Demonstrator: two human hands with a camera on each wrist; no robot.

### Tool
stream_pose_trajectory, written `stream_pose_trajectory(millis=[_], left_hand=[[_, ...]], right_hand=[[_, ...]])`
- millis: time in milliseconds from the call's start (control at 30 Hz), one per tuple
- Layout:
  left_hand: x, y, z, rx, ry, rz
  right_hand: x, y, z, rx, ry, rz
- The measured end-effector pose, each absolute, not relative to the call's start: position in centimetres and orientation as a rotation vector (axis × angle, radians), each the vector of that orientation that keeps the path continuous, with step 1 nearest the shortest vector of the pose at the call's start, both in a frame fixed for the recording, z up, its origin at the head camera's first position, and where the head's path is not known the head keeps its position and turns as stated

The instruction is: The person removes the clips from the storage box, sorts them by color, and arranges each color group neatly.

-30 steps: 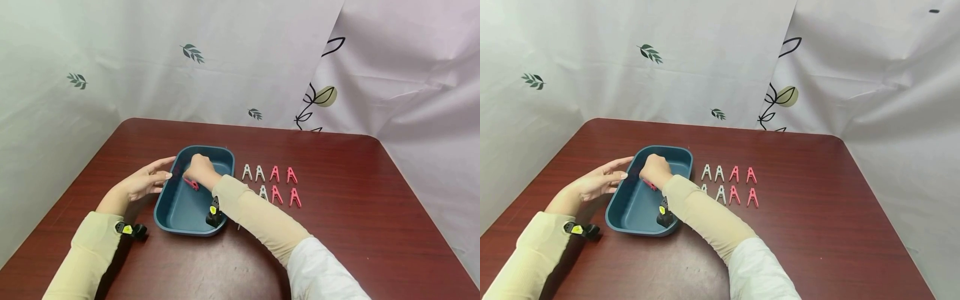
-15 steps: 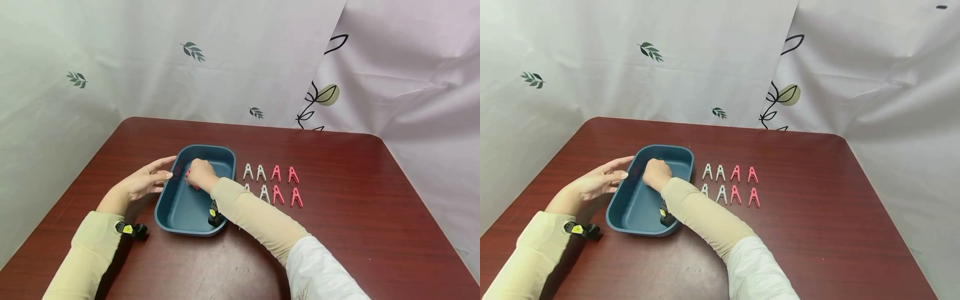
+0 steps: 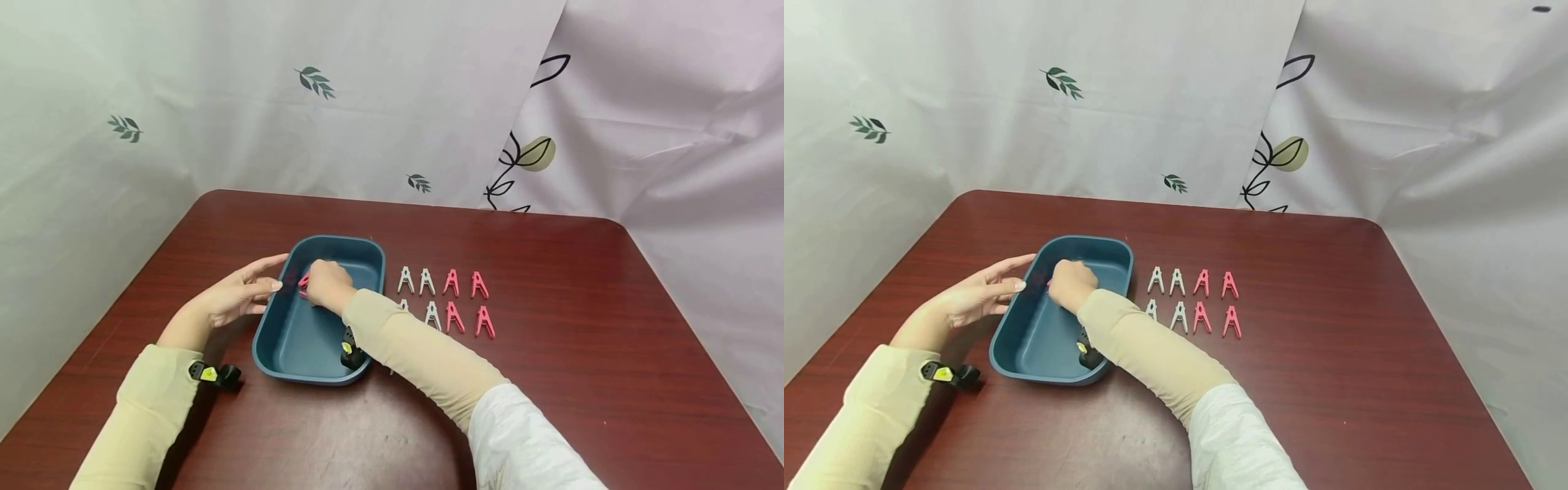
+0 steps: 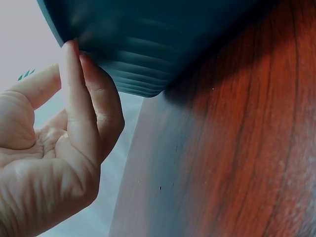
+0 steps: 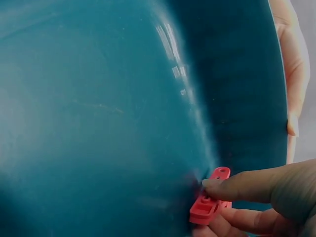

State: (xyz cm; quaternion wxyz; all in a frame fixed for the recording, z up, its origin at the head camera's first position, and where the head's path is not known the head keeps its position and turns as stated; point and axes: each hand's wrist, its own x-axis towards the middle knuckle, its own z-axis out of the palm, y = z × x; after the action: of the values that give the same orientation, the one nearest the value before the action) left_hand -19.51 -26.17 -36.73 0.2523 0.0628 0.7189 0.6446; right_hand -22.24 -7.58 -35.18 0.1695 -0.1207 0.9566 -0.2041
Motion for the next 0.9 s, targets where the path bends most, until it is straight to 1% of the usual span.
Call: stream_pose_trajectory(millis=[567,900], left_hand=[[-19.5,-26.2,-36.8,0.157,1.958,1.742],[-19.5,-26.3,-36.9,0.178,1.962,1.746]], right_hand=[[-21.8,-7.0,-32.6,-0.473,2.710,-0.554],[-21.9,-5.4,-31.7,-0.499,2.708,-0.685]])
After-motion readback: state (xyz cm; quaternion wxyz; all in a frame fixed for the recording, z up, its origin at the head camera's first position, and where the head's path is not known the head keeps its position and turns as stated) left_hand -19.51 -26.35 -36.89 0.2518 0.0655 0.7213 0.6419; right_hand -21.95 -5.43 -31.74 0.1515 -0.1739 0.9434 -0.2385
